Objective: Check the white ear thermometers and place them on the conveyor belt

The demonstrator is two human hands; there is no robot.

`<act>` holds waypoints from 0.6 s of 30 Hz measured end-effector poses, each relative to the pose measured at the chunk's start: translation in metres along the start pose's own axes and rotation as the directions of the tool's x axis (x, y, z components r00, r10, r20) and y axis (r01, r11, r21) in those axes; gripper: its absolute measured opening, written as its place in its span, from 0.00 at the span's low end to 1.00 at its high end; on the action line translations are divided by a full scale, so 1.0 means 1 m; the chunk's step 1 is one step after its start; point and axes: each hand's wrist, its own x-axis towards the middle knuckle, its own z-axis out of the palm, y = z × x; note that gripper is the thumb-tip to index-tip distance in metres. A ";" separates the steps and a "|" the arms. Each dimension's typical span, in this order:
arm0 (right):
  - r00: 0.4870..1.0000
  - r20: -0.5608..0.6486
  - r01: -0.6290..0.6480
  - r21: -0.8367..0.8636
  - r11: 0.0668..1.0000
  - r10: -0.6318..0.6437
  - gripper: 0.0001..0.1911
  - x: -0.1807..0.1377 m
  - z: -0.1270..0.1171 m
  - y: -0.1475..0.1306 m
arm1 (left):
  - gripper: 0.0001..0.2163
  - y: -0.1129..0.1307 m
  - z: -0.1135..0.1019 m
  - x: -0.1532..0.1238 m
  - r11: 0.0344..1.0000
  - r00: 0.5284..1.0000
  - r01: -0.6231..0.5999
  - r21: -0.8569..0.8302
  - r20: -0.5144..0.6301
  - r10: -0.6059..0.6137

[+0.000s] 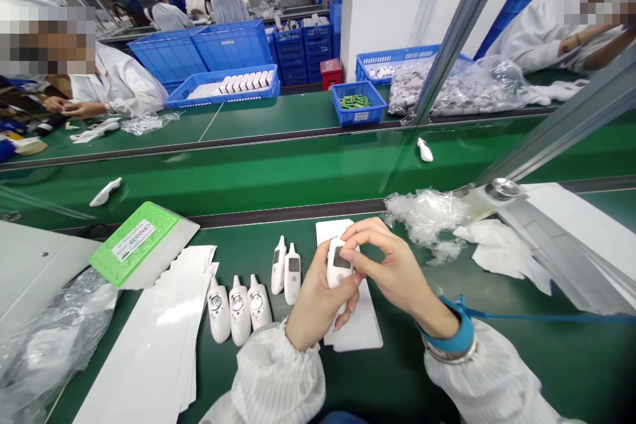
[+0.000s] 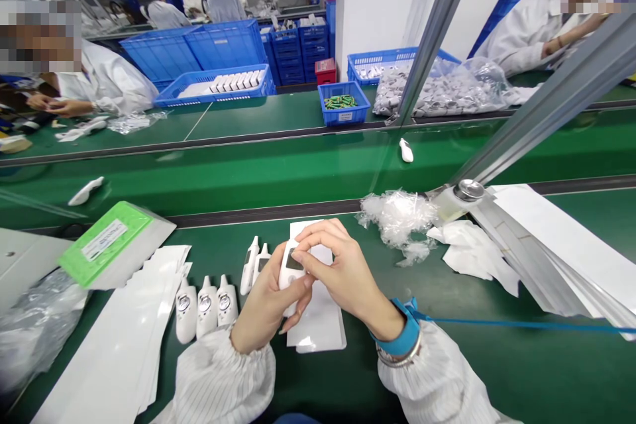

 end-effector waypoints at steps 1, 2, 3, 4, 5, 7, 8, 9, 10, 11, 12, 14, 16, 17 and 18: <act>1.000 -0.002 -0.001 0.003 1.000 0.001 0.05 0.000 0.000 0.000 | 0.25 0.000 0.000 0.000 1.000 1.000 -0.002 -0.001 0.000 0.002; 1.000 -0.005 -0.002 0.006 1.000 0.002 0.05 0.000 0.000 -0.001 | 0.25 0.001 0.000 -0.001 1.000 1.000 -0.005 -0.003 0.002 0.005; 1.000 -0.008 -0.004 0.007 1.000 0.004 0.05 0.000 0.000 -0.001 | 0.24 0.001 0.001 -0.001 1.000 1.000 -0.008 -0.004 0.002 0.008; 1.000 -0.010 -0.006 0.008 1.000 0.006 0.06 0.000 0.000 -0.001 | 0.24 0.002 0.001 -0.001 1.000 1.000 -0.009 -0.002 0.005 0.009; 1.000 -0.012 -0.008 0.006 1.000 0.008 0.06 0.000 0.001 -0.001 | 0.23 0.003 0.001 -0.002 1.000 1.000 -0.009 0.003 0.005 0.009; 1.000 -0.015 -0.008 0.001 1.000 0.008 0.06 0.000 0.001 -0.001 | 0.23 0.005 0.003 -0.003 1.000 1.000 -0.007 0.016 -0.003 0.007; 1.000 -0.014 -0.007 -0.001 1.000 0.007 0.06 0.000 0.001 -0.001 | 0.22 0.005 0.003 -0.003 1.000 1.000 -0.004 0.023 -0.011 0.005; 1.000 -0.013 -0.007 -0.002 1.000 0.007 0.06 0.000 0.001 -0.001 | 0.22 0.006 0.003 -0.003 1.000 1.000 -0.002 0.027 -0.021 0.003; 1.000 -0.012 -0.007 -0.002 1.000 0.007 0.06 -0.001 0.000 -0.001 | 0.21 0.006 0.003 -0.003 1.000 1.000 0.000 0.029 -0.026 0.000; 1.000 -0.008 -0.010 0.000 1.000 0.010 0.06 -0.001 0.000 -0.001 | 0.22 0.006 0.003 -0.003 1.000 1.000 0.004 0.027 -0.027 -0.003; 1.000 0.001 -0.015 0.004 1.000 0.015 0.06 -0.001 0.000 -0.001 | 0.22 0.005 0.002 -0.003 1.000 1.000 0.007 0.023 -0.019 -0.007; 0.999 0.034 -0.029 0.014 0.999 0.029 0.06 -0.002 -0.002 -0.003 | 0.22 0.003 0.001 -0.002 1.000 1.000 0.003 0.017 -0.010 -0.003; 0.996 0.086 -0.038 0.023 0.999 0.036 0.06 -0.003 -0.004 -0.005 | 0.21 0.000 -0.001 -0.001 1.000 1.000 -0.017 0.015 -0.015 0.018; 0.993 0.114 -0.037 0.026 0.999 0.034 0.06 -0.003 -0.005 -0.006 | 0.20 -0.001 -0.002 0.000 0.999 0.999 -0.030 0.014 -0.024 0.030; 0.990 0.141 -0.033 0.027 0.999 0.029 0.06 -0.004 -0.006 -0.008 | 0.20 -0.002 -0.003 0.000 0.999 0.999 -0.041 0.009 -0.033 0.041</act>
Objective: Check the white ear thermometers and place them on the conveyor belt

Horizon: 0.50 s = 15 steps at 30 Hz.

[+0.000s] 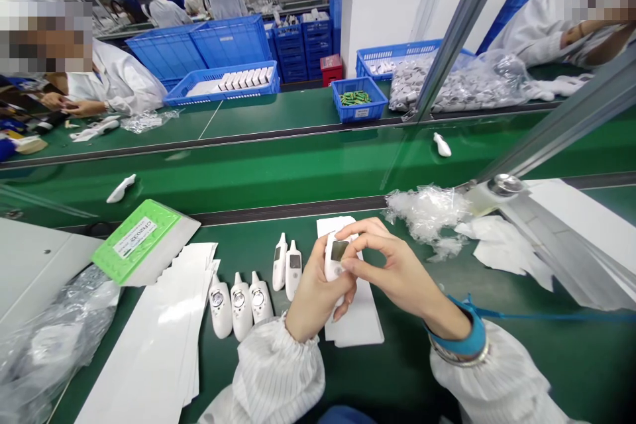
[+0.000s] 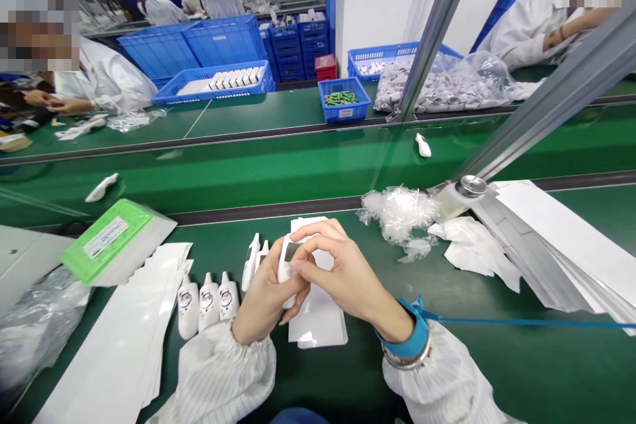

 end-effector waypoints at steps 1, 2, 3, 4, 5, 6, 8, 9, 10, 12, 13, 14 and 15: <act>1.000 0.023 0.004 -0.001 1.000 -0.004 0.06 0.000 -0.001 -0.001 | 0.21 -0.001 -0.001 0.000 1.000 1.000 -0.005 -0.006 -0.006 0.005; 0.999 0.037 0.008 -0.004 1.000 -0.008 0.07 -0.001 -0.001 -0.002 | 0.22 -0.001 -0.001 0.001 1.000 1.000 -0.006 -0.012 -0.011 0.006; 0.999 0.040 0.010 -0.006 1.000 -0.010 0.07 -0.001 -0.001 -0.002 | 0.23 -0.001 -0.001 0.001 1.000 1.000 -0.004 -0.018 -0.014 0.003; 0.999 0.032 0.011 -0.009 1.000 -0.011 0.07 -0.001 -0.001 -0.002 | 0.24 -0.001 -0.001 0.001 1.000 1.000 0.003 -0.020 -0.016 -0.003; 1.000 0.013 0.012 -0.013 1.000 -0.012 0.07 -0.001 0.000 -0.002 | 0.25 0.000 -0.001 0.000 1.000 1.000 0.012 -0.019 -0.015 -0.013; 1.000 -0.012 0.016 -0.020 1.000 -0.016 0.07 0.000 0.001 -0.002 | 0.25 0.001 0.000 0.000 1.000 1.000 0.024 -0.014 -0.010 -0.024; 0.997 -0.067 0.027 -0.041 0.999 -0.029 0.06 0.001 0.003 0.000 | 0.24 0.003 0.002 -0.001 0.999 0.999 0.045 0.000 0.005 -0.045; 0.995 -0.088 0.033 -0.051 0.998 -0.037 0.06 0.001 0.004 0.001 | 0.23 0.003 0.002 -0.002 0.999 0.999 0.053 0.005 0.012 -0.053; 0.994 -0.104 0.039 -0.059 0.997 -0.045 0.06 0.001 0.005 0.001 | 0.23 0.004 0.003 -0.003 0.998 0.998 0.056 0.005 0.017 -0.057; 0.991 -0.120 0.048 -0.065 0.997 -0.055 0.06 0.002 0.006 0.002 | 0.23 0.005 0.004 -0.004 0.998 0.998 0.058 -0.001 0.023 -0.058; 0.991 -0.123 0.050 -0.063 0.997 -0.058 0.06 0.002 0.006 0.002 | 0.23 0.005 0.004 -0.004 0.998 0.998 0.058 -0.004 0.025 -0.058; 0.990 -0.125 0.052 -0.060 0.997 -0.059 0.06 0.002 0.006 0.001 | 0.23 0.006 0.005 -0.005 0.998 0.998 0.058 -0.006 0.027 -0.057; 0.990 -0.129 0.052 -0.057 0.997 -0.059 0.06 0.002 0.006 0.001 | 0.23 0.006 0.005 -0.005 0.998 0.998 0.057 -0.008 0.027 -0.056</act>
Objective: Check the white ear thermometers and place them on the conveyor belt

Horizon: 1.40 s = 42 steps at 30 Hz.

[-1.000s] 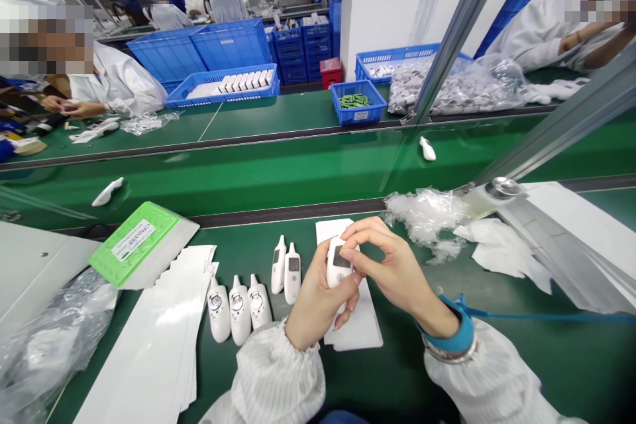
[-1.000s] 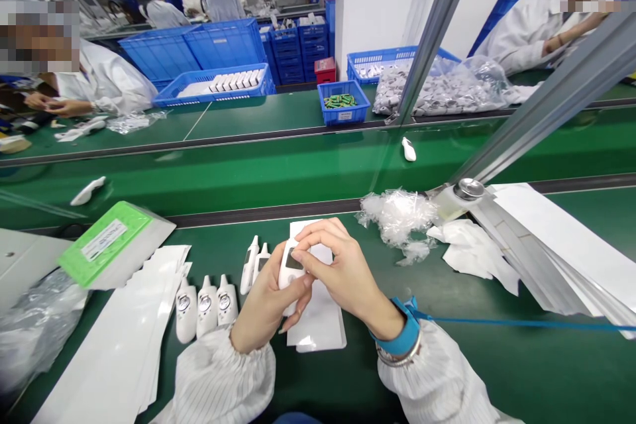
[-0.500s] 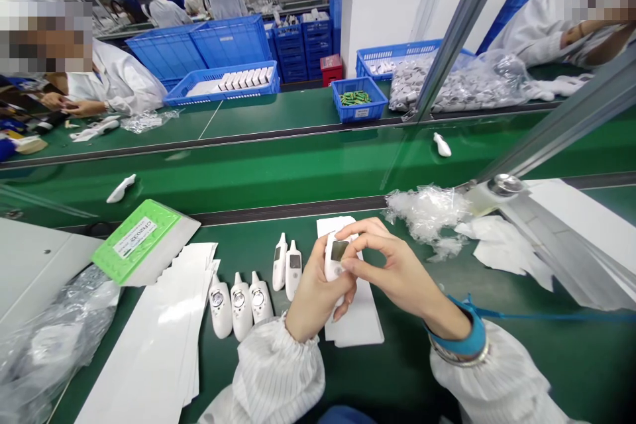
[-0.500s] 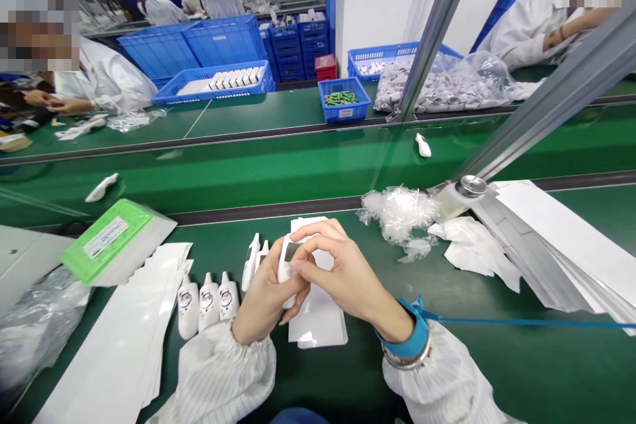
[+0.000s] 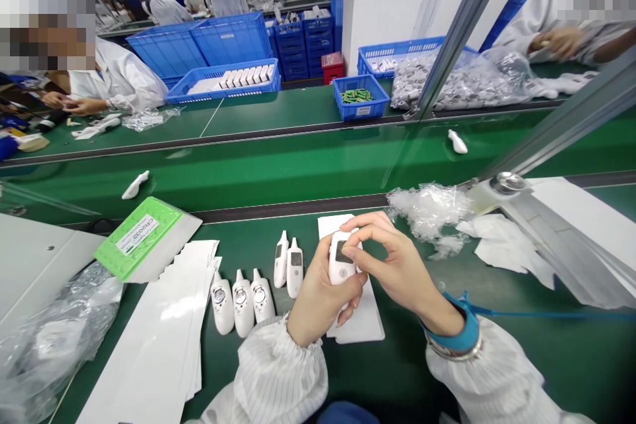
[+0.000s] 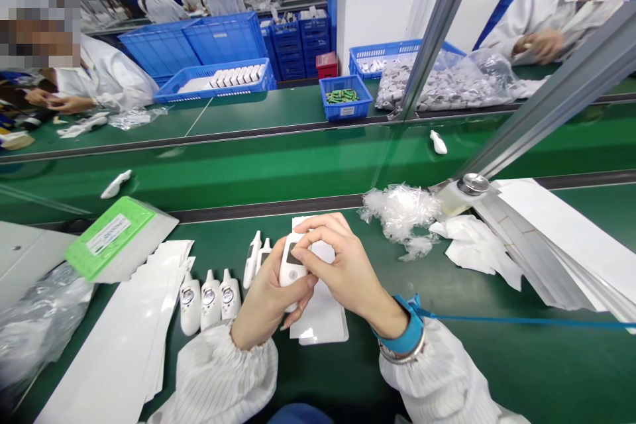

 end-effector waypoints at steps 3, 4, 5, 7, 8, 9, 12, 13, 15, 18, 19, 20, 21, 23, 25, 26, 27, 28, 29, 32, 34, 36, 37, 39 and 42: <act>1.000 -0.004 -0.006 0.014 1.000 0.006 0.06 0.001 -0.001 -0.001 | 0.23 0.001 0.001 0.000 1.000 1.000 -0.006 -0.007 -0.003 0.006; 1.000 -0.003 -0.008 0.019 1.000 0.008 0.06 0.001 -0.001 -0.002 | 0.23 0.001 0.001 0.000 1.000 1.000 -0.009 -0.013 -0.006 0.008; 1.000 -0.002 -0.010 0.024 1.000 0.010 0.06 0.001 -0.002 -0.002 | 0.23 0.001 0.001 0.000 1.000 1.000 -0.011 -0.018 -0.008 0.011; 1.000 -0.004 -0.010 0.032 0.999 0.011 0.05 0.001 -0.002 -0.003 | 0.22 0.002 0.002 0.000 1.000 1.000 -0.016 -0.026 -0.009 0.016; 1.000 -0.006 -0.009 0.035 0.999 0.009 0.05 0.001 -0.002 -0.003 | 0.22 0.002 0.002 0.000 0.999 1.000 -0.018 -0.029 -0.009 0.018; 1.000 -0.008 -0.008 0.038 0.999 0.008 0.05 0.001 -0.002 -0.003 | 0.21 0.003 0.003 -0.001 0.999 1.000 -0.018 -0.031 -0.007 0.018; 1.000 -0.008 -0.007 0.045 0.999 0.007 0.05 0.001 -0.002 -0.002 | 0.21 0.006 0.005 -0.003 0.999 1.000 -0.015 -0.030 -0.017 0.015; 1.000 -0.008 -0.006 0.048 0.999 0.006 0.05 0.002 -0.002 -0.002 | 0.21 0.007 0.006 -0.004 1.000 1.000 -0.015 -0.026 -0.027 0.014; 1.000 -0.009 -0.004 0.051 0.999 0.004 0.05 0.002 -0.002 -0.001 | 0.20 0.009 0.008 -0.005 1.000 0.999 -0.015 -0.017 -0.043 0.015; 1.000 -0.009 -0.003 0.052 0.999 0.003 0.05 0.002 -0.002 -0.002 | 0.20 0.010 0.009 -0.005 1.000 0.999 -0.020 -0.007 -0.045 0.020; 1.000 -0.010 -0.002 0.053 0.999 0.002 0.05 0.002 -0.002 -0.002 | 0.20 0.010 0.008 -0.005 1.000 0.999 -0.022 -0.006 -0.040 0.021; 1.000 -0.011 0.000 0.053 0.999 0.001 0.05 0.002 -0.002 -0.002 | 0.20 0.009 0.008 -0.005 1.000 0.999 -0.023 -0.007 -0.034 0.023; 1.000 -0.011 0.002 0.053 0.999 -0.001 0.05 0.002 -0.002 -0.002 | 0.20 0.009 0.008 -0.004 1.000 0.999 -0.024 -0.010 -0.029 0.024; 1.000 -0.014 0.007 0.051 0.999 -0.007 0.06 0.002 -0.002 -0.001 | 0.21 0.008 0.007 -0.004 1.000 1.000 -0.025 -0.018 -0.017 0.025; 1.000 -0.015 0.017 0.046 0.999 -0.016 0.06 0.002 -0.002 -0.001 | 0.21 0.008 0.007 -0.004 0.999 1.000 -0.023 -0.026 -0.010 0.022; 1.000 -0.015 0.025 0.043 0.999 -0.024 0.06 0.002 -0.002 -0.001 | 0.22 0.008 0.006 -0.004 0.999 1.000 -0.020 -0.028 -0.007 0.020; 0.999 -0.015 0.034 0.038 0.999 -0.034 0.06 0.002 -0.002 -0.001 | 0.22 0.008 0.006 -0.005 0.999 1.000 -0.019 -0.031 -0.003 0.019; 0.999 -0.015 0.041 0.035 0.999 -0.041 0.06 0.002 -0.002 -0.001 | 0.23 0.008 0.005 -0.005 0.999 1.000 -0.021 -0.036 0.003 0.021; 0.999 -0.021 0.042 0.032 0.999 -0.042 0.06 0.001 -0.001 -0.001 | 0.22 0.007 0.005 -0.006 0.999 1.000 -0.026 -0.042 0.015 0.026; 0.997 -0.075 -0.007 0.074 0.997 0.012 0.07 -0.001 0.000 0.002 | 0.16 0.005 0.002 -0.006 0.993 0.994 -0.085 -0.084 0.063 0.090; 0.989 -0.083 -0.105 0.194 0.975 0.123 0.10 -0.001 0.002 0.004 | 0.12 0.004 0.002 -0.006 0.985 0.987 -0.133 -0.108 0.074 0.141; 0.970 -0.053 -0.206 0.330 0.921 0.236 0.09 -0.001 0.002 0.006 | 0.11 0.003 0.002 -0.006 0.981 0.983 -0.160 -0.112 0.071 0.168; 0.963 -0.034 -0.234 0.380 0.895 0.267 0.08 -0.001 0.003 0.007 | 0.11 0.002 0.003 -0.006 0.981 0.983 -0.160 -0.110 0.072 0.169; 0.964 0.008 -0.247 0.413 0.877 0.267 0.12 0.000 0.002 0.005 | 0.14 0.002 0.004 -0.007 0.983 0.984 -0.147 -0.107 0.083 0.156; 0.965 0.100 -0.261 0.357 0.897 0.241 0.23 0.002 0.001 -0.001 | 0.21 0.001 0.004 -0.009 0.988 0.982 -0.121 -0.100 0.135 0.134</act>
